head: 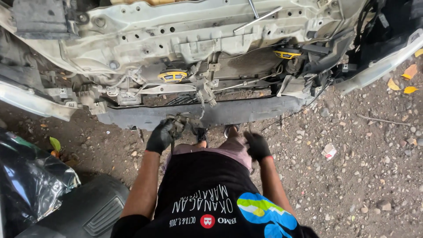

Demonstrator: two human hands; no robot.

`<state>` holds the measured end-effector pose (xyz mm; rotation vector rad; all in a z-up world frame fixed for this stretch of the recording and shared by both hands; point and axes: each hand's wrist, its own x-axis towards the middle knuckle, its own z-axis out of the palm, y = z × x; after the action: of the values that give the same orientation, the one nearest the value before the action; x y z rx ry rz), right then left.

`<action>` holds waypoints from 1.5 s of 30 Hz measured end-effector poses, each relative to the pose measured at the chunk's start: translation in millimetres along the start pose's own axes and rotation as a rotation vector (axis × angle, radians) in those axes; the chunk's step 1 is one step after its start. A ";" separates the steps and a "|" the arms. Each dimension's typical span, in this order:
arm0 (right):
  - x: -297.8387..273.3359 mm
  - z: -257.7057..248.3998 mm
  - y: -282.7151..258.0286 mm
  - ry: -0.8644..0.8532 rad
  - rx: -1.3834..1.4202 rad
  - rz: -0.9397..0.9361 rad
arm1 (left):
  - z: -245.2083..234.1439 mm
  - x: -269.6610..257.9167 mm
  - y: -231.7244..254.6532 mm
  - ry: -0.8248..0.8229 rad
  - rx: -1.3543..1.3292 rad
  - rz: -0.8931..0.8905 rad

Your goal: The person works on the front end of a car with the hood open, using a wrench to loosen and remove bolts from the radiator support area. They manipulate a metal bracket and other components within the engine bay, occasionally adjusting their position to reach different parts.

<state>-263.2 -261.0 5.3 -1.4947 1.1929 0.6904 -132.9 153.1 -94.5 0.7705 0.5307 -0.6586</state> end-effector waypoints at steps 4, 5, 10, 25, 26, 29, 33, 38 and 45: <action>-0.5 51.9 -111.0 -0.124 0.109 -0.709 | -46.0 17.6 -29.4 -0.126 -0.086 -0.036; -13.7 66.0 -146.1 -0.195 0.147 -0.605 | -52.7 15.0 -32.7 -0.181 -0.124 -0.033; 29.1 123.8 -158.1 -0.463 0.071 -0.526 | -27.8 -37.2 -4.7 -0.055 -0.070 0.035; 44.5 164.4 -128.8 -0.647 0.153 -0.371 | -76.7 -39.8 -8.2 0.279 -0.025 0.063; 44.7 165.5 -132.4 -0.611 0.161 -0.304 | -79.6 -33.1 -7.6 0.288 -0.001 0.078; 68.7 165.7 -131.9 -0.586 0.073 -0.261 | -92.5 -0.1 -2.0 0.320 0.062 0.139; 66.2 142.0 -111.4 -0.527 -0.087 -0.236 | -125.5 63.7 -7.1 0.287 -0.158 0.122; 75.1 81.0 -63.3 -0.376 -0.364 -0.678 | -58.1 79.5 33.7 0.368 0.082 0.098; -31.2 30.6 -62.3 -0.200 -0.035 -0.166 | -76.9 160.6 -13.0 0.240 1.000 0.370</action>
<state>-210.9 -225.3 47.4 -1.4963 0.8989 0.7326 -47.9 150.4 -251.5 1.8557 0.2307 -0.4600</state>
